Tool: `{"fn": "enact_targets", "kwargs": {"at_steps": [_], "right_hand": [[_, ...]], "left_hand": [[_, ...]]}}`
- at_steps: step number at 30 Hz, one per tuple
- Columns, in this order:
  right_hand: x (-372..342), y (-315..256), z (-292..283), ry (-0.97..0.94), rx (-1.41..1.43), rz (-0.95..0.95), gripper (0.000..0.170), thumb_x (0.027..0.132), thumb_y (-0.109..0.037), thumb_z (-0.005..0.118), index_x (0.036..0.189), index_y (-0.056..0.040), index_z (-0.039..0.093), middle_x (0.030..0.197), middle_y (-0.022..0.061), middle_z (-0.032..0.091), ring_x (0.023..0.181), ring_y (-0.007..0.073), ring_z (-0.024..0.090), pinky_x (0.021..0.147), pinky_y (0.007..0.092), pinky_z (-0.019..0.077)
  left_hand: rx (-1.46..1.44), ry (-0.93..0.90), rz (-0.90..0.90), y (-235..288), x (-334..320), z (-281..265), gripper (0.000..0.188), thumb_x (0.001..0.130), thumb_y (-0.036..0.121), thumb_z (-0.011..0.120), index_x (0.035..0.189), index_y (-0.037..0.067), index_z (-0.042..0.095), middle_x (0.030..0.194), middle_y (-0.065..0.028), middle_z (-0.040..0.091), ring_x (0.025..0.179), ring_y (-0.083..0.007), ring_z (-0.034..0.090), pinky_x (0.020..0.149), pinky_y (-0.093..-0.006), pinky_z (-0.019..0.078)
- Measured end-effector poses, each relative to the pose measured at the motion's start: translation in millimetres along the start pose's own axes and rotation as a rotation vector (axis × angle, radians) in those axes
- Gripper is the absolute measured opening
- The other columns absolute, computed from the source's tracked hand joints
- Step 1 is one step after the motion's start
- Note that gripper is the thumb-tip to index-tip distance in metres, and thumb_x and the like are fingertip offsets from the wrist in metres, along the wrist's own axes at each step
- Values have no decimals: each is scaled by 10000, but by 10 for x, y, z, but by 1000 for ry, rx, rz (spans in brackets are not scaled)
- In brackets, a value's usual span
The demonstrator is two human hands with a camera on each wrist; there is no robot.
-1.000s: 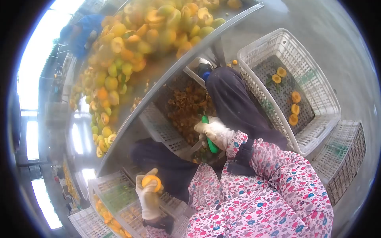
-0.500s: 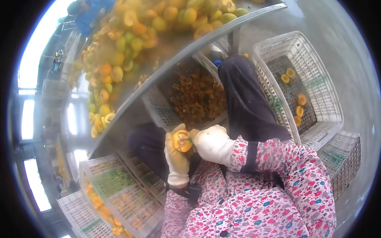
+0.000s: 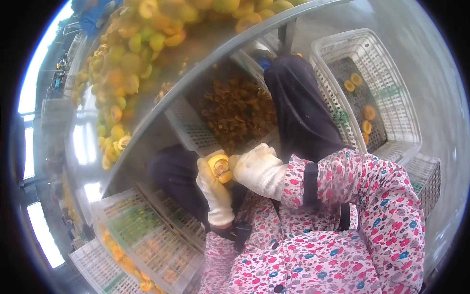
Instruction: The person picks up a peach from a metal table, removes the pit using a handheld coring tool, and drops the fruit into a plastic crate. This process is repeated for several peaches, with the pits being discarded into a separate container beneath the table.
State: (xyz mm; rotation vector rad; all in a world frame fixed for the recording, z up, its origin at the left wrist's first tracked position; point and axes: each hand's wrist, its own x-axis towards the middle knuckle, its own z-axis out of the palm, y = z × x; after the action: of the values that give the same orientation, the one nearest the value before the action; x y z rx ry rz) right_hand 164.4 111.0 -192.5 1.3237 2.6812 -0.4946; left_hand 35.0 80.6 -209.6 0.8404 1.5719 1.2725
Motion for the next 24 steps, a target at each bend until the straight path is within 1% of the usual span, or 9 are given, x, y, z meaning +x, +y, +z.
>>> {"fn": "enact_targets", "kwargs": {"at_steps": [4,6,10,12,16,18,19,23,24], "right_hand": [[34,8,-54,-150,83,9,153,787,-151,608,918,-85,563,671,58,637,597,224,665,487,393,472],[74,-32,-206,-396,236,137,311,727,-114,694,1027,-54,637,815,97,683,746,273,688,618,395,525],[26,-39,-343,-458,276,116,339,719,-116,701,1043,-41,640,850,107,686,807,274,690,672,385,538],[13,-28,-360,-479,448,130,283,743,-102,665,1017,-32,647,877,109,683,853,258,683,721,372,533],[39,-2,-328,-495,554,148,226,774,-136,578,951,-2,623,836,151,678,808,288,683,690,356,537],[89,25,-354,-669,842,242,250,796,-165,554,966,8,617,861,193,669,843,337,668,748,393,534],[79,21,-363,-666,840,238,250,796,-165,554,966,8,617,861,193,669,843,337,668,748,393,534],[43,2,-357,-503,744,199,245,799,-168,551,951,7,632,815,169,671,745,313,674,681,404,542],[55,-24,-348,-506,744,195,245,799,-168,551,951,7,632,815,169,671,745,313,674,681,404,542]], "left_hand": [[31,-37,-3,-58,33,-22,462,1014,339,384,978,-57,619,842,-83,626,759,-123,580,701,-236,470],[101,-27,17,-54,27,-18,407,1006,284,417,960,-63,624,837,-80,628,748,-111,576,692,-230,464],[117,-51,6,-9,12,-31,387,999,265,427,956,-66,624,831,-77,627,736,-106,574,677,-230,463],[146,-49,48,-13,15,-22,387,996,262,430,950,-68,625,828,-78,627,735,-108,573,661,-234,464],[159,-48,89,-55,34,-38,382,996,270,423,1002,-63,611,841,-92,632,745,-129,591,678,-241,480],[-98,-106,69,-10,31,-44,419,994,312,413,1070,-62,584,874,-117,642,771,-158,613,717,-255,498],[-83,-88,119,61,13,-2,340,954,290,532,1023,-38,588,863,-110,669,743,-166,643,691,-274,516],[-241,-81,139,-32,-45,-6,326,940,281,552,1025,-32,586,861,-108,669,740,-183,655,682,-279,521],[-167,-73,92,-14,-28,-7,402,962,328,484,1059,-49,583,858,-110,653,745,-166,630,688,-264,508]]}}
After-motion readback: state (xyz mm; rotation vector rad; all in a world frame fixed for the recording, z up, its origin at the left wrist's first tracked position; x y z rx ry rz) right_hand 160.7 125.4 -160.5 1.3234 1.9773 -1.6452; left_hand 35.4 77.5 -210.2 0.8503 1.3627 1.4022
